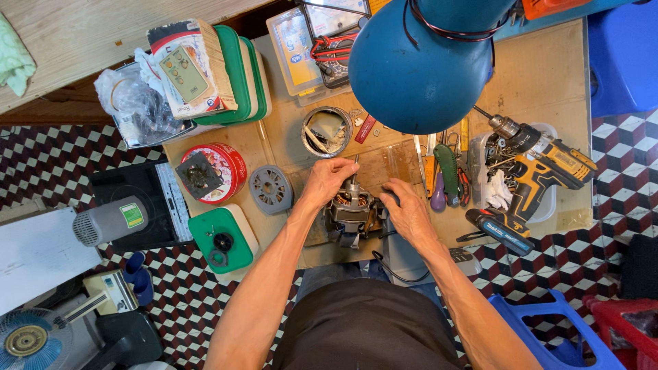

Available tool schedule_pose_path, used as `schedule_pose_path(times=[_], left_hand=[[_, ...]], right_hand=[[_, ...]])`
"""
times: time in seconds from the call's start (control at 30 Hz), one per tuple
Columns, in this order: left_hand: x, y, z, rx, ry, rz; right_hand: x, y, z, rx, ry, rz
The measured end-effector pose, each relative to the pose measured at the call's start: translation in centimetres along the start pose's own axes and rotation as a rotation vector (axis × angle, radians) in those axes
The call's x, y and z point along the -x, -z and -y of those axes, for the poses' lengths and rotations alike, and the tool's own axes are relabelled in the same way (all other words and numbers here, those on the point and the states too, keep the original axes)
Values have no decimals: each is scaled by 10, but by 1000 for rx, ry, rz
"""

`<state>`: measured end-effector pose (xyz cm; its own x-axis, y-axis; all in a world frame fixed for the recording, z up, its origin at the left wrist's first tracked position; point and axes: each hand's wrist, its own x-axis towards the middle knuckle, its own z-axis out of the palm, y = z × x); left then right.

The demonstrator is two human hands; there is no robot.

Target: The person disassembles a small motorized appliance on a cluttered workbench, removes and cleans internal components, then reassembles the unit using a cordless drill to tighten screws. The person handles wires, a motor housing, and small fasteners throughout the process.

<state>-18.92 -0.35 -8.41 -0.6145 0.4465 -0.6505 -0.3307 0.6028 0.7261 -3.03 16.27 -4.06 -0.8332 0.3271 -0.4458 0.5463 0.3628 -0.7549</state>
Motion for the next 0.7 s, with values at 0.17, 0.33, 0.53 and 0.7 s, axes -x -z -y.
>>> schedule_pose_path(times=[0.17, 0.33, 0.53, 0.7], left_hand=[[2, -1, -3, 25, -13, -19], [4, -6, 0, 67, -10, -44], [4, -9, 4, 110, -11, -68], [8, -9, 1, 129, -5, -81]], right_hand=[[-15, 14, -2, -33, -87, -48], [-72, 59, -31, 185, -60, -313], [-154, 83, -39, 465, 72, -260], [-160, 82, -29, 508, 129, -233]])
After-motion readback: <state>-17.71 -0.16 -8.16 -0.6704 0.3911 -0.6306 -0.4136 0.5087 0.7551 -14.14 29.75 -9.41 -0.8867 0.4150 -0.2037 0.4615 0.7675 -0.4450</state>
